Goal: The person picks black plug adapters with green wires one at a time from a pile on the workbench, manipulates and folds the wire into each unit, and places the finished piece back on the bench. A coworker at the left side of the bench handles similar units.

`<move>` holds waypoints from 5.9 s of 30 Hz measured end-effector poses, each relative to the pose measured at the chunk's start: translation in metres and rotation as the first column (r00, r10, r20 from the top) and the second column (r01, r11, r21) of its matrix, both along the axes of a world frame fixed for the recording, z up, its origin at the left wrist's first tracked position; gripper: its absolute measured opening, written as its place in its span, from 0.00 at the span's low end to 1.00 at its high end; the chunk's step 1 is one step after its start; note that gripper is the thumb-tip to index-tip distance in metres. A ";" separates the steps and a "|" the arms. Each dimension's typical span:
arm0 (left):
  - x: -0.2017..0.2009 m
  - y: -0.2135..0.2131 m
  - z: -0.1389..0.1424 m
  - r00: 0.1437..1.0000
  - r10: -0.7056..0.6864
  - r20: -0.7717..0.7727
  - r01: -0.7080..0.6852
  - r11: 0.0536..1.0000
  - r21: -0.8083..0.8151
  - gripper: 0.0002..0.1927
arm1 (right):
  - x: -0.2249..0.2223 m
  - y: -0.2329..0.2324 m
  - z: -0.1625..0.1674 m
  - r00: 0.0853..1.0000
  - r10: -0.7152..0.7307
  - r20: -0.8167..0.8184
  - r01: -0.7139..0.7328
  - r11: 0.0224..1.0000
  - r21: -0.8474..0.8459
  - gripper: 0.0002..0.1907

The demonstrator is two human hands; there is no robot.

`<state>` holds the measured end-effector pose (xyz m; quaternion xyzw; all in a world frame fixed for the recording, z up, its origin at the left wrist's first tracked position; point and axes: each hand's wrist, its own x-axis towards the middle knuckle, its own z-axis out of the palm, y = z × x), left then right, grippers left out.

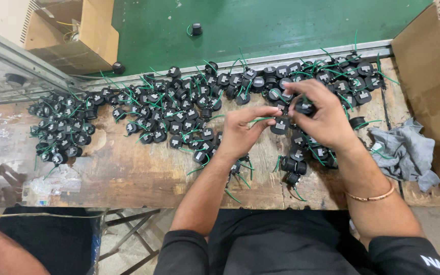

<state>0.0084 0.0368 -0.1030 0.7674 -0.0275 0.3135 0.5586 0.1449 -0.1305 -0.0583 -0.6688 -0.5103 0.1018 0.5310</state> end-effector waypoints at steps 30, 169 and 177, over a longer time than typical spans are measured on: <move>-0.005 -0.004 0.009 0.993 0.050 0.106 -0.033 0.987 -0.159 0.08 | -0.028 0.012 -0.009 0.986 0.061 0.157 -0.053 0.997 -0.053 0.22; -0.013 0.091 -0.015 0.529 0.758 -0.382 -0.510 0.644 0.570 0.15 | 0.002 0.001 -0.042 0.345 0.455 -0.821 0.106 0.850 0.515 0.28; -0.012 0.089 -0.004 0.633 0.752 -0.184 -0.651 0.646 0.397 0.05 | -0.002 0.005 -0.041 0.303 0.456 -0.836 0.120 0.853 0.509 0.28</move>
